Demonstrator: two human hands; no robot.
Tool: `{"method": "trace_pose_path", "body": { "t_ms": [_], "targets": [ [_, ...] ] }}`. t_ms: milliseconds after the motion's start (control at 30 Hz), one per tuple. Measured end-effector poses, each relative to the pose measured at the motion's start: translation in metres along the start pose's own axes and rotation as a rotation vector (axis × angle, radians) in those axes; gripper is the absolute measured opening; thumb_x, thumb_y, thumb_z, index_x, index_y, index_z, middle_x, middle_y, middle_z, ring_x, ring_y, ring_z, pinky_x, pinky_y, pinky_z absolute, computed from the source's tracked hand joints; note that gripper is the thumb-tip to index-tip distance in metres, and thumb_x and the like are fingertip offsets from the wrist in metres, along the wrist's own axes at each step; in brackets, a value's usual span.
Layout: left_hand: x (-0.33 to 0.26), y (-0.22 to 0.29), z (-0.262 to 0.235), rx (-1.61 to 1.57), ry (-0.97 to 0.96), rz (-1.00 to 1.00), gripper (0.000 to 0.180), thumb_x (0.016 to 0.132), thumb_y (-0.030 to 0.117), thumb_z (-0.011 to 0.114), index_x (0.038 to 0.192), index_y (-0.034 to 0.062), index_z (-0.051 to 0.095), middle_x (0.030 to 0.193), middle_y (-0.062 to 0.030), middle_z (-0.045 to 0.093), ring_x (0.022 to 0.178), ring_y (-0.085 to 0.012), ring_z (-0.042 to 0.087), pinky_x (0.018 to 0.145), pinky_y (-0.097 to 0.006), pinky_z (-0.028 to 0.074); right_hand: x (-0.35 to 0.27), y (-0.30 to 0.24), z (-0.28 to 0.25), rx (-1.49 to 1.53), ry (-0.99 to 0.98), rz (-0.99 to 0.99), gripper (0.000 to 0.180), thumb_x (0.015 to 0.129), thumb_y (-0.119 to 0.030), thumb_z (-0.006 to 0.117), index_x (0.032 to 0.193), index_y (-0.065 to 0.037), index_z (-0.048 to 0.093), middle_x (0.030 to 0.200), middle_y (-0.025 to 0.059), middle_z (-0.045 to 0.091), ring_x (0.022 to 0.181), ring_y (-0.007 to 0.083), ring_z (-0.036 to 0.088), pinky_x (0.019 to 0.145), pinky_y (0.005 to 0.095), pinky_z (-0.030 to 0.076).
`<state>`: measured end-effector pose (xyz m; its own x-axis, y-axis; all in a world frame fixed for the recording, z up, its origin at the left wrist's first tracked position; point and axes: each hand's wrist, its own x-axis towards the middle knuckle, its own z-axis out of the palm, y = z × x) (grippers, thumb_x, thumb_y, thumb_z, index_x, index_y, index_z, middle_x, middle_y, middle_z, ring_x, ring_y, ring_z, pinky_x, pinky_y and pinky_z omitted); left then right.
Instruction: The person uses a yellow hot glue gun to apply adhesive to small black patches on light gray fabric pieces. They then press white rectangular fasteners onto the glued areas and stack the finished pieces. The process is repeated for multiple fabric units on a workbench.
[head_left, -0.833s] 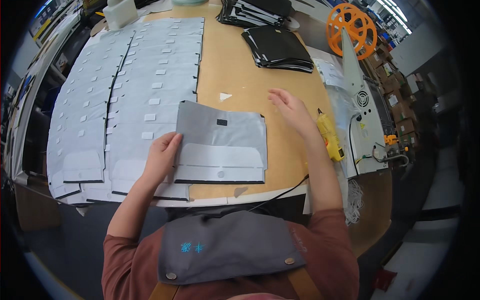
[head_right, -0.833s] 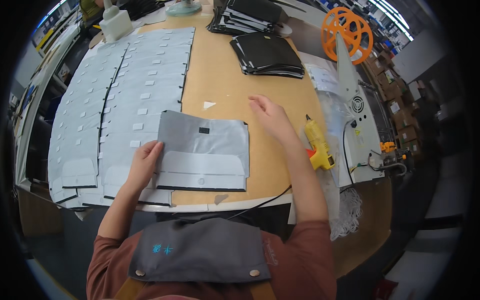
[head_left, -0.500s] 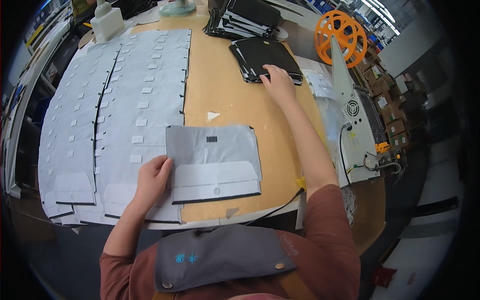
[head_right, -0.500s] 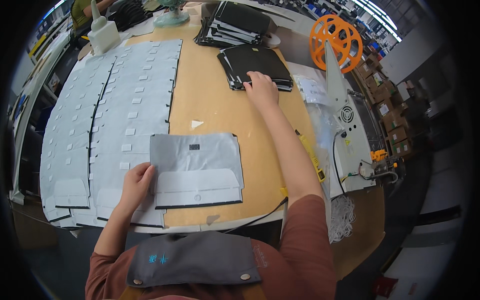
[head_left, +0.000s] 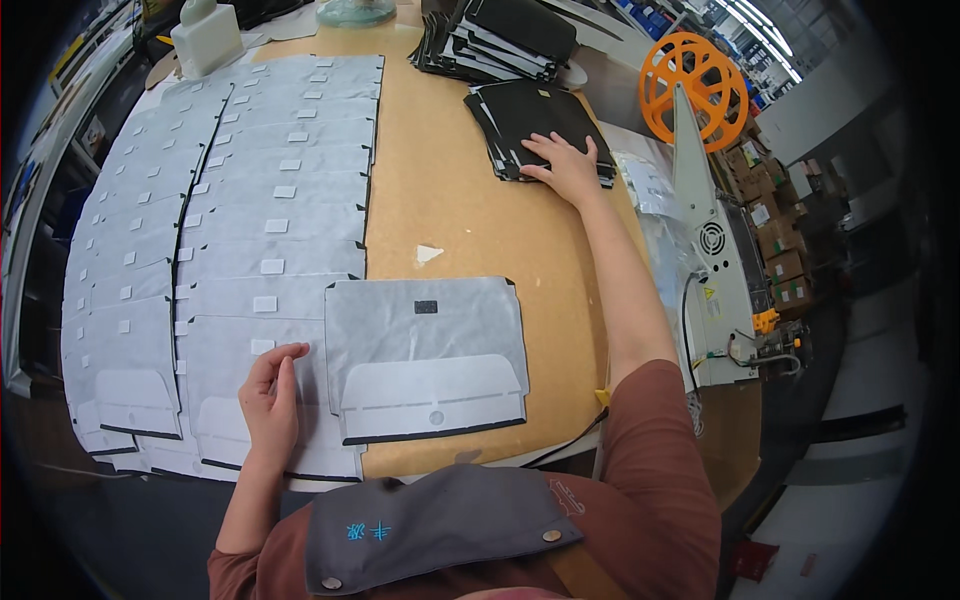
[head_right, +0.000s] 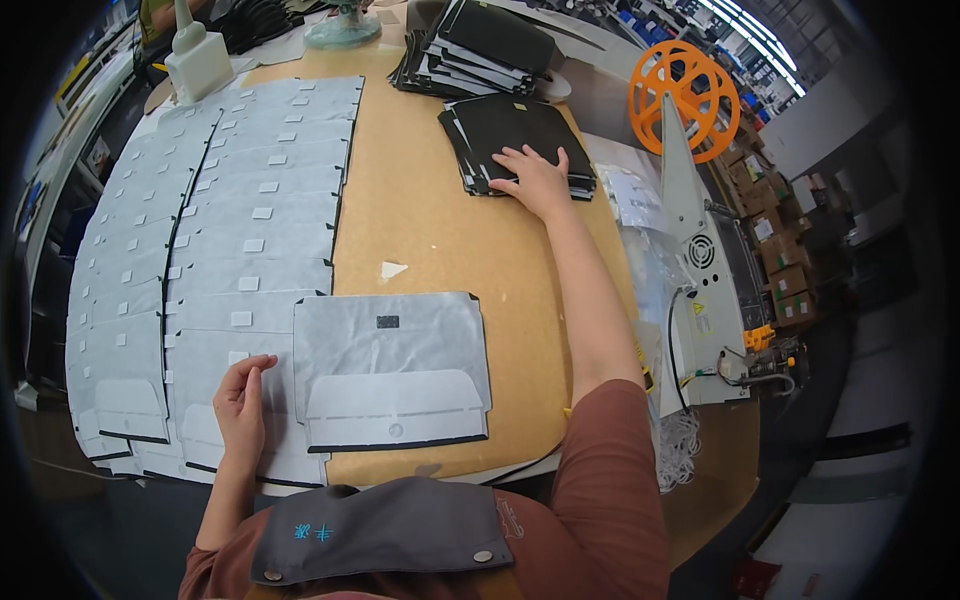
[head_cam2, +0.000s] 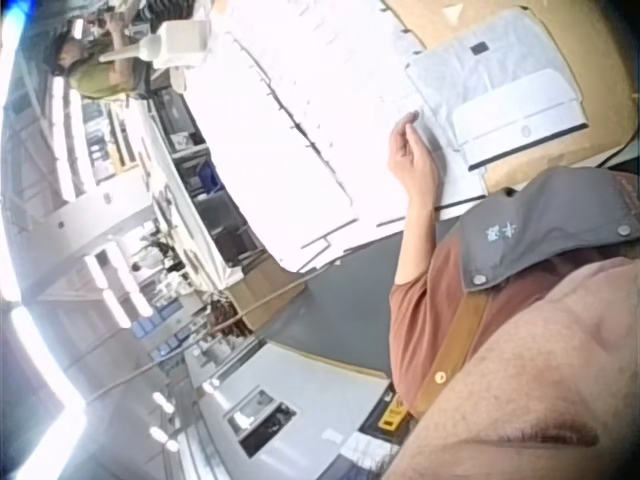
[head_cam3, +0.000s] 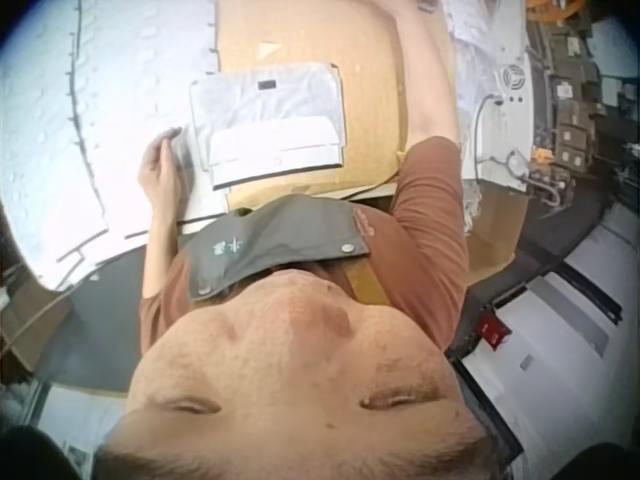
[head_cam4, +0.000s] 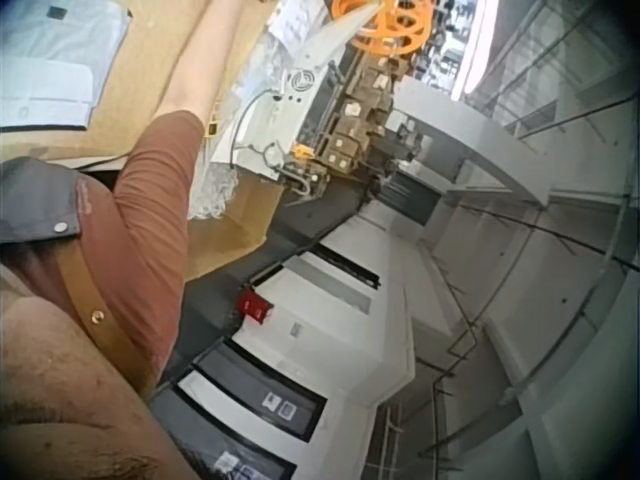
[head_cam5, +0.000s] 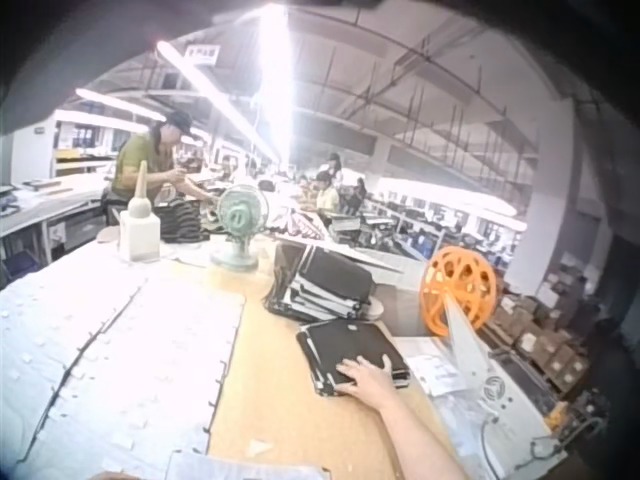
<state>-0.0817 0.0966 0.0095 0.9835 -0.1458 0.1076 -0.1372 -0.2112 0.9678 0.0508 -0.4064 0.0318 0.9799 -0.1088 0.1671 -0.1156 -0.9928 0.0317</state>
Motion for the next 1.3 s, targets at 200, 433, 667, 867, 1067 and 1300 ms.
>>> {"method": "trace_pose_path", "body": {
  "t_ms": [200,433,667,867,1067,1300],
  "targets": [
    [0.001,0.0,0.001,0.036,-0.012,0.025,0.019,0.097,0.003,0.049,0.105,-0.0038,0.066,0.102,-0.0106,0.071,0.097,-0.0155,0.064,0.09,-0.027,0.046,0.01,0.015,0.008,0.191,0.206,-0.054,0.03,0.092,-0.043,0.058,0.111,-0.023,0.071,0.111,0.0014,0.07,0.117,0.0218,0.058,0.107,0.0556,0.023],
    [0.001,0.002,0.003,0.01,-0.026,0.013,0.019,0.097,0.002,0.049,0.104,-0.0044,0.065,0.101,-0.0107,0.071,0.099,-0.0159,0.064,0.091,-0.027,0.046,0.048,0.026,-0.051,0.296,0.799,0.181,0.028,0.097,-0.034,0.053,0.101,-0.01,0.068,0.087,0.0187,0.068,0.084,0.0417,0.065,0.072,0.0484,0.05],
    [-0.005,0.038,-0.003,-0.261,-0.214,-0.4,0.026,0.101,0.016,0.046,0.112,0.0,0.063,0.105,-0.0119,0.07,0.061,-0.0015,0.044,0.052,-0.018,0.036,0.013,-0.08,-0.168,1.114,0.786,-0.1,0.022,0.097,-0.023,0.058,0.104,-0.003,0.065,0.082,0.0054,0.069,0.072,0.0145,0.063,0.067,0.0306,0.048],
    [-0.018,0.059,0.024,-0.705,-0.619,-0.691,0.05,0.105,0.034,0.039,0.143,0.0023,0.041,0.124,-0.0142,0.063,0.054,-0.0047,0.025,0.046,-0.018,0.027,-0.063,-0.161,-0.203,1.75,0.424,-0.108,0.019,0.101,-0.019,0.052,0.109,-0.003,0.059,0.096,0.0021,0.066,0.086,0.0093,0.062,0.083,0.0262,0.05],
    [-0.045,0.035,0.021,-0.802,-0.355,-0.53,0.033,0.102,0.03,0.052,0.118,0.0019,0.058,0.074,-0.0013,0.062,0.047,-0.0054,0.024,0.044,-0.02,0.023,-0.153,-0.183,-0.165,1.963,0.279,0.046,0.018,0.102,-0.018,0.051,0.11,-0.004,0.057,0.098,0.0022,0.064,0.091,0.0081,0.061,0.085,0.0256,0.048],
    [-0.05,0.037,0.003,-0.244,-0.216,-0.426,0.017,0.095,0.019,0.064,0.104,0.0045,0.063,0.066,0.007,0.052,0.049,-0.0001,0.036,0.044,-0.02,0.024,-0.298,-0.176,-0.098,1.845,0.381,0.471,0.015,0.096,-0.009,0.058,0.109,0.0,0.059,0.097,0.0055,0.065,0.084,0.0119,0.062,0.079,0.0255,0.05]
  ]
}}
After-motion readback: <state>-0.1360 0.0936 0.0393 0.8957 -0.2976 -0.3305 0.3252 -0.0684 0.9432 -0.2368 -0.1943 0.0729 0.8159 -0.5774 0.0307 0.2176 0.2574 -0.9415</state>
